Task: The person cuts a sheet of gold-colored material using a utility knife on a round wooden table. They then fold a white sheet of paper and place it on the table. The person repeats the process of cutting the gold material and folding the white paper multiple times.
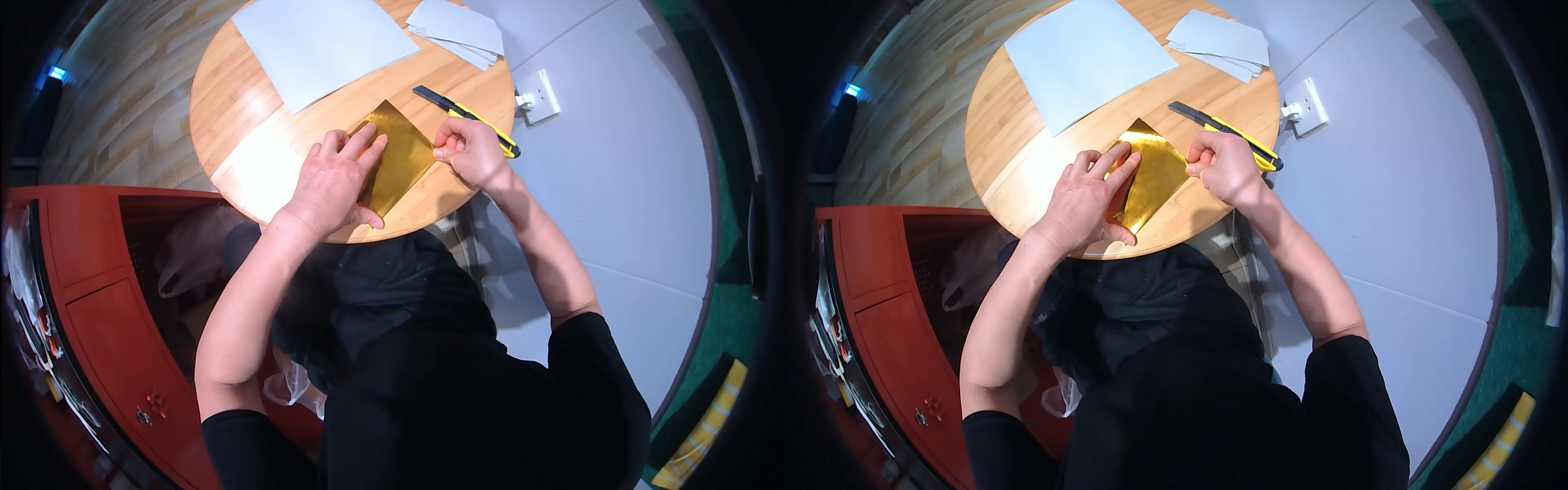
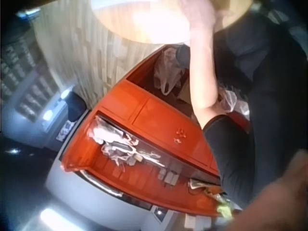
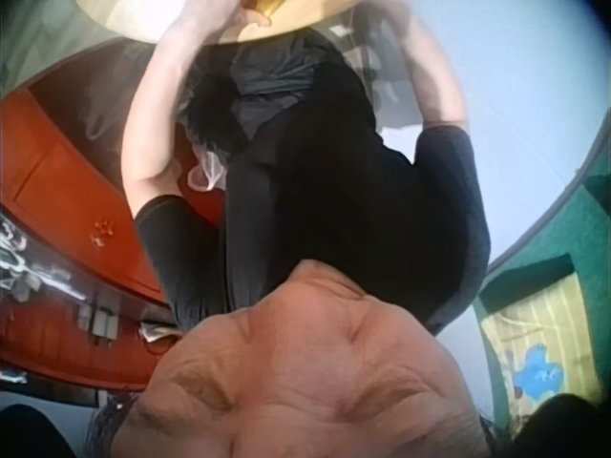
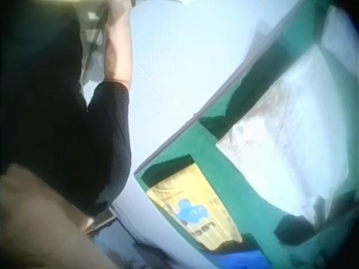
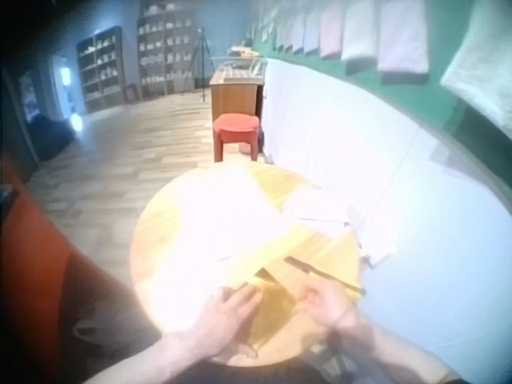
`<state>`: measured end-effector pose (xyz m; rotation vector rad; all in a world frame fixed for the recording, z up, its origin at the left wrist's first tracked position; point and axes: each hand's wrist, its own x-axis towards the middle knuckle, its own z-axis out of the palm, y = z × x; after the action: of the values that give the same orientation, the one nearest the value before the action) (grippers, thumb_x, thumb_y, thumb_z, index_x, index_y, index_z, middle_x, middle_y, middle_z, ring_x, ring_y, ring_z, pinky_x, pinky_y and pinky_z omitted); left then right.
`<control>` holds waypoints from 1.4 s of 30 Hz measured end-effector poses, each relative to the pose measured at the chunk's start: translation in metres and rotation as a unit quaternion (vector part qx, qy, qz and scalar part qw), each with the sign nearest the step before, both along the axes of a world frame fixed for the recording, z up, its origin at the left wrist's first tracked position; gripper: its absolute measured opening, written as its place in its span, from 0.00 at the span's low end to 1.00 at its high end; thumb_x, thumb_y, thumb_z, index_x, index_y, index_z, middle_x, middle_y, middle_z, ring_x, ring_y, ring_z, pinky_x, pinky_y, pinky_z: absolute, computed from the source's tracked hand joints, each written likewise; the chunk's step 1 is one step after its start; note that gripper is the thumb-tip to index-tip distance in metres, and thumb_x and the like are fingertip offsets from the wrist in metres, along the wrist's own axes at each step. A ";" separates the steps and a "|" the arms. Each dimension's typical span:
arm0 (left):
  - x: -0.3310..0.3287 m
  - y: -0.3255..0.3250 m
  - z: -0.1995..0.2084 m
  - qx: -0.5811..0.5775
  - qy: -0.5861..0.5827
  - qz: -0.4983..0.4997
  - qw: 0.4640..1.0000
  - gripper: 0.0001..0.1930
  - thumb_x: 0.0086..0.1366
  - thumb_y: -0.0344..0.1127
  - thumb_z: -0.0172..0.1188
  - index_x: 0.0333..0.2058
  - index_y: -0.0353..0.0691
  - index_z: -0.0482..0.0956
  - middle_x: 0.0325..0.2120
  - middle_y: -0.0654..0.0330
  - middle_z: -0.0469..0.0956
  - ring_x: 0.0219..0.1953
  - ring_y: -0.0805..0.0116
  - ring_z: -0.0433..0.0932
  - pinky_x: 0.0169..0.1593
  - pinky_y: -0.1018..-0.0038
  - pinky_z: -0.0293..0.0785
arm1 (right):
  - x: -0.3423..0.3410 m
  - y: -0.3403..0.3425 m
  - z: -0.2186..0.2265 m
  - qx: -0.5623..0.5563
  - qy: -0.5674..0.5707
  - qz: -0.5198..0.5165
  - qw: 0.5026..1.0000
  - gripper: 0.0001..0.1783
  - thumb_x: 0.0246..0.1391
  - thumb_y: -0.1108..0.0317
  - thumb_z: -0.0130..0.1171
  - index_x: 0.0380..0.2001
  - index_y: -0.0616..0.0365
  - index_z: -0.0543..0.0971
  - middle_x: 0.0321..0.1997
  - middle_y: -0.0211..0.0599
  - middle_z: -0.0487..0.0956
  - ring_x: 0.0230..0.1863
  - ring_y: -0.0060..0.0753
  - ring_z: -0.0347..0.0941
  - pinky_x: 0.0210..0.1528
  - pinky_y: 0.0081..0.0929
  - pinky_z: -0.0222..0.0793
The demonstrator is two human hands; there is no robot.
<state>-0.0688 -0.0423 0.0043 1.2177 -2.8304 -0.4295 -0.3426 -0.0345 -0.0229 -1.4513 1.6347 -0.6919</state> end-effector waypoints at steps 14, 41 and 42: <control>-0.005 -0.005 0.025 0.021 -0.142 -0.059 0.988 0.68 0.33 0.51 0.86 0.75 0.52 0.59 0.74 0.64 0.57 0.66 0.54 0.65 0.69 0.64 0.68 | -0.010 0.023 0.023 -0.206 0.134 -0.009 0.969 0.09 0.54 0.75 0.66 0.39 0.59 0.85 0.37 0.43 0.80 0.39 0.45 0.77 0.43 0.36 0.73; 0.010 0.002 0.041 -0.041 -0.124 -0.218 0.967 0.45 0.49 0.41 0.74 0.68 0.49 0.68 0.70 0.59 0.65 0.68 0.55 0.66 0.68 0.61 0.66 | -0.047 0.060 0.025 -0.242 0.203 0.042 0.948 0.23 0.45 0.78 0.67 0.48 0.57 0.78 0.43 0.41 0.77 0.46 0.49 0.77 0.49 0.41 0.74; 0.006 0.000 0.043 -0.043 -0.124 -0.220 0.967 0.48 0.47 0.42 0.75 0.70 0.52 0.66 0.71 0.60 0.63 0.70 0.55 0.65 0.70 0.61 0.65 | -0.049 0.062 0.025 -0.241 0.207 0.059 0.946 0.22 0.45 0.77 0.67 0.47 0.57 0.78 0.42 0.40 0.77 0.46 0.47 0.76 0.49 0.40 0.74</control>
<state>-0.0632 -0.0420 0.0476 0.6598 -3.2948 -0.1660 -0.3911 0.0279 0.0025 -2.1489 1.7393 -0.7927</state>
